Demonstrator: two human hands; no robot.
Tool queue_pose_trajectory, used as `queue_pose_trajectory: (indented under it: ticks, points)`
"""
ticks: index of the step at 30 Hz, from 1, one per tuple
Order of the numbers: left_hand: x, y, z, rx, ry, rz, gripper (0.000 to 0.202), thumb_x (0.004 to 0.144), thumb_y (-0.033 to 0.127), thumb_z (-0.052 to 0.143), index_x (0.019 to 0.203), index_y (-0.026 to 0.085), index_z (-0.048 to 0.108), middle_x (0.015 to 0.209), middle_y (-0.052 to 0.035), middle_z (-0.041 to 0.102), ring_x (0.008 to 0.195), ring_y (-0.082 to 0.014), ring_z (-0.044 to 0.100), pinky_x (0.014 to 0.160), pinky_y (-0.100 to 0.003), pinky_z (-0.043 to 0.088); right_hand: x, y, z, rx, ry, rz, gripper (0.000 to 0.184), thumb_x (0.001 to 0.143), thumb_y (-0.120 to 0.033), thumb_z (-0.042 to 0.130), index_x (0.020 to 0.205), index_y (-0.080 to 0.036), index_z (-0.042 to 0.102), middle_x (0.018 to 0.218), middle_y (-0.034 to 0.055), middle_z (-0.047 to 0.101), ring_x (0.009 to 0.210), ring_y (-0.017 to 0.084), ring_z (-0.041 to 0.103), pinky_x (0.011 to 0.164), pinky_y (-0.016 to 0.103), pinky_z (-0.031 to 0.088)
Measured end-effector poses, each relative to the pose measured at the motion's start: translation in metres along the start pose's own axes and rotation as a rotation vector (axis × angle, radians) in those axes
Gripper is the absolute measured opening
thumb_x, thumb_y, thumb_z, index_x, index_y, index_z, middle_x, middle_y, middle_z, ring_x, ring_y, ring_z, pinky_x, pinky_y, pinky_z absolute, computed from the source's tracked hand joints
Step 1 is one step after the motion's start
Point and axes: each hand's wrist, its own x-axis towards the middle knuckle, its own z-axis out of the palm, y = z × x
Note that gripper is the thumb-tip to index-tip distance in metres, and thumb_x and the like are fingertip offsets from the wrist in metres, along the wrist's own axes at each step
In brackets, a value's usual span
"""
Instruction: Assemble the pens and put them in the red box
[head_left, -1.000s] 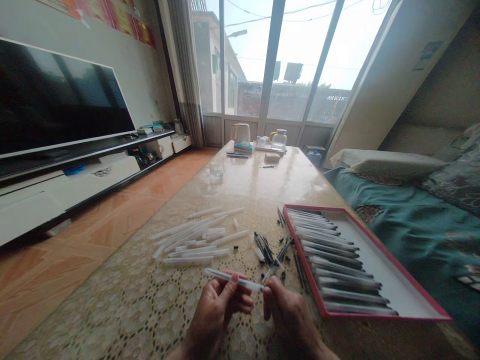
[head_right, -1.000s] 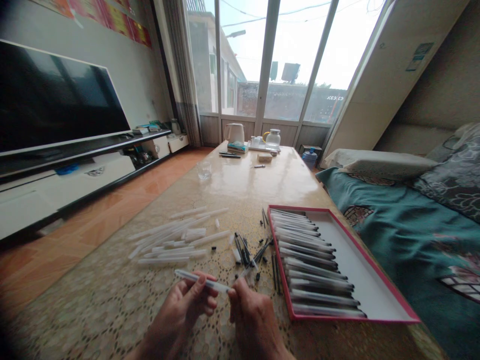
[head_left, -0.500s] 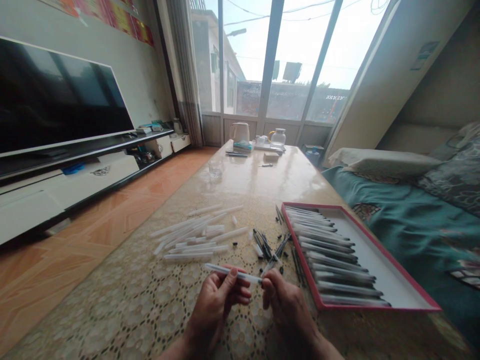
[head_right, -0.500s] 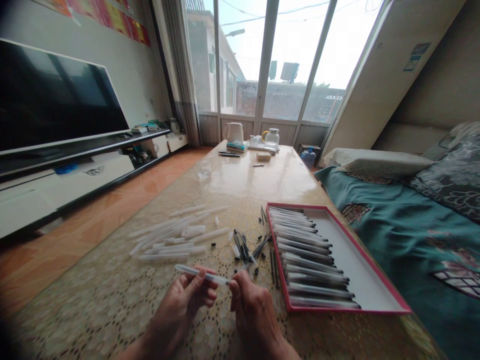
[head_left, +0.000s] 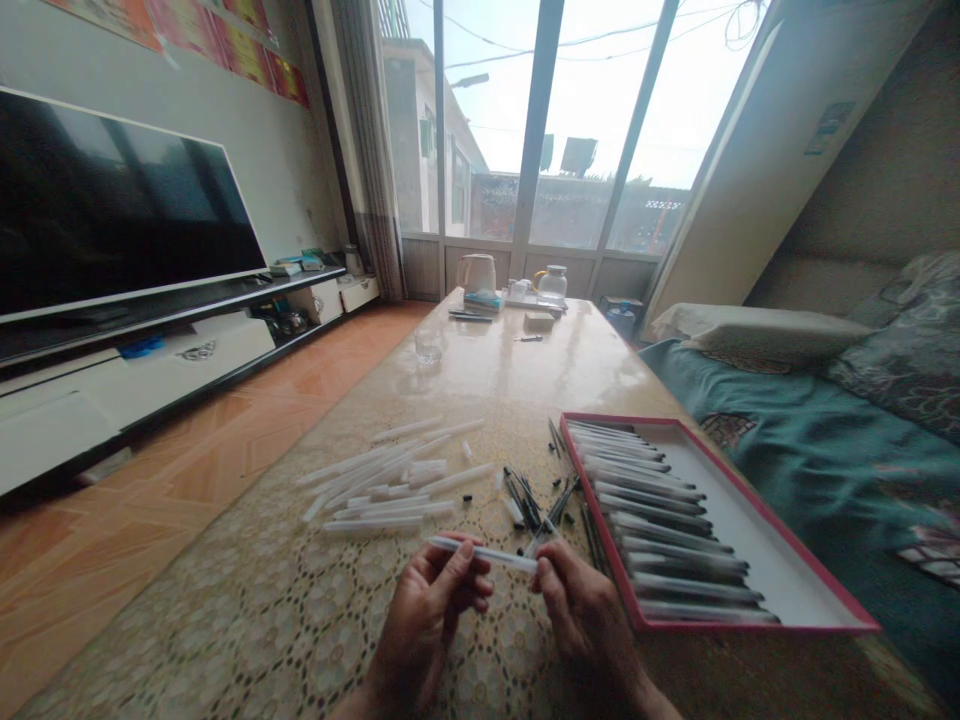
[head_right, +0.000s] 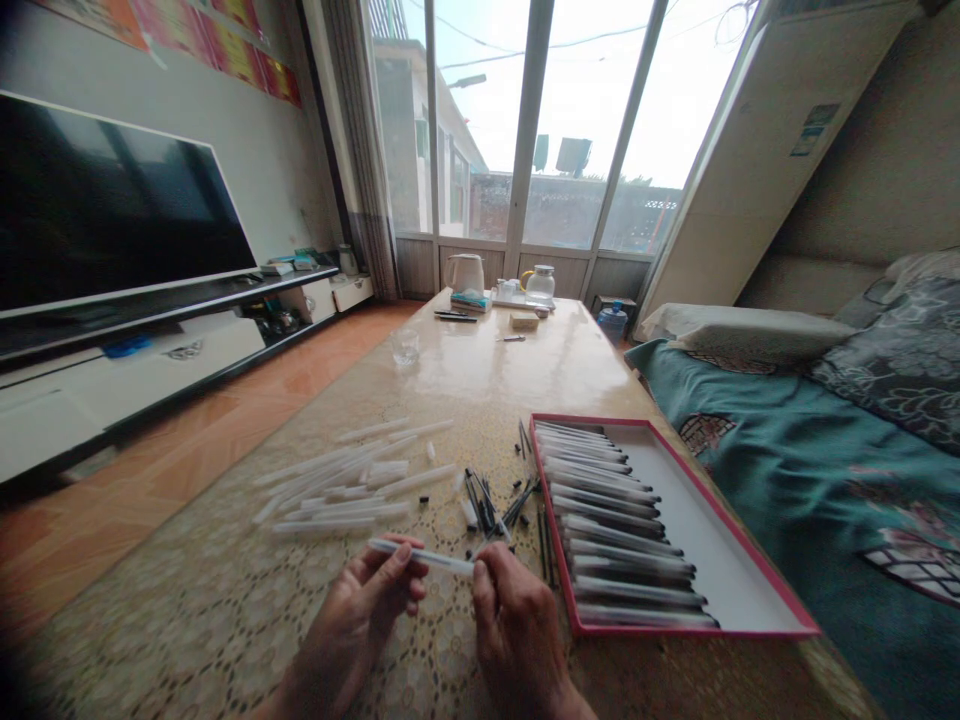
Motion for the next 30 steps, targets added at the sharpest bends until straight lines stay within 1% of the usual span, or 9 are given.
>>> queue_pose_trajectory:
  ticks: [3,9,15,18,21,23,25,28,30]
  points:
    - [0.0,-0.003,0.001,0.066,-0.082,0.016,0.018,0.066,0.026,0.074,0.076,0.013,0.064,0.062,-0.003,0.068,0.051,-0.0124,0.061,0.049,-0.023,0.049,0.001,0.001,0.0,-0.073,0.009,-0.116,0.018,0.092,-0.027,0.037,0.091,-0.021,0.054,0.08,0.0032,0.059,0.073,0.017,0.056,0.066,0.026,0.04]
    - [0.001,-0.004,0.001,0.193,-0.184,0.001,0.023,0.067,0.03,0.072,0.076,0.011,0.063,0.059,-0.0062,0.069,0.05,-0.0137,0.061,0.048,-0.024,0.05,0.003,0.002,0.002,-0.236,-0.051,-0.224,0.015,0.09,-0.027,0.043,0.092,-0.025,0.058,0.075,0.001,0.059,0.068,0.018,0.055,0.065,0.029,0.039]
    - [-0.006,0.003,0.007,0.278,0.009,0.063,0.039,0.066,0.034,0.071,0.097,0.017,0.055,0.069,-0.0014,0.064,0.056,-0.0161,0.064,0.052,-0.028,0.053,0.0,0.01,0.006,-0.206,0.071,-0.136,0.022,0.092,-0.025,0.036,0.085,-0.02,0.057,0.071,0.0031,0.061,0.066,0.018,0.06,0.061,0.026,0.043]
    - [-0.026,0.017,0.017,0.538,-0.097,0.073,0.029,0.073,0.031,0.063,0.098,0.019,0.056,0.084,-0.0067,0.064,0.06,-0.0186,0.065,0.052,-0.029,0.053,0.0,0.014,0.008,-0.166,0.176,-0.052,0.025,0.093,-0.028,0.034,0.093,-0.018,0.057,0.075,0.0053,0.066,0.066,0.018,0.065,0.058,0.024,0.046]
    - [-0.037,0.035,0.027,0.87,-0.324,0.081,0.018,0.078,0.026,0.054,0.093,0.02,0.062,0.089,-0.0102,0.066,0.057,-0.0194,0.064,0.048,-0.028,0.048,0.002,0.015,0.007,-0.151,0.24,-0.008,0.027,0.094,-0.029,0.032,0.1,-0.017,0.055,0.082,0.0077,0.069,0.071,0.019,0.068,0.059,0.024,0.049]
    - [-0.028,0.044,0.03,1.112,-0.413,0.236,0.015,0.079,0.023,0.051,0.085,0.022,0.065,0.082,-0.009,0.067,0.072,-0.0236,0.064,0.062,-0.031,0.048,0.003,0.015,0.006,-0.151,0.245,0.018,0.027,0.094,-0.029,0.031,0.1,-0.018,0.055,0.082,0.0075,0.07,0.072,0.019,0.068,0.058,0.024,0.05]
    - [-0.004,0.049,0.031,1.305,-0.412,0.413,0.017,0.08,0.019,0.049,0.088,0.023,0.064,0.088,-0.0089,0.068,0.083,-0.0256,0.061,0.072,-0.034,0.044,0.004,0.015,0.005,-0.154,0.247,0.052,0.027,0.094,-0.03,0.032,0.098,-0.018,0.056,0.08,0.0066,0.07,0.069,0.019,0.068,0.057,0.024,0.05]
    - [0.043,0.048,0.032,1.532,-0.409,0.551,0.027,0.08,0.009,0.041,0.094,0.019,0.062,0.089,-0.0107,0.066,0.086,-0.0243,0.058,0.075,-0.034,0.042,0.005,0.017,0.004,-0.135,0.252,0.08,0.028,0.093,-0.032,0.033,0.097,-0.018,0.056,0.079,0.0058,0.069,0.068,0.019,0.068,0.058,0.025,0.049]
    - [0.069,0.045,0.033,1.548,-0.416,0.568,0.03,0.078,0.004,0.042,0.095,0.019,0.062,0.092,-0.0096,0.065,0.092,-0.0238,0.055,0.081,-0.035,0.039,0.006,0.019,0.004,-0.109,0.246,0.076,0.027,0.093,-0.032,0.033,0.096,-0.018,0.056,0.077,0.0049,0.068,0.066,0.019,0.067,0.057,0.024,0.049]
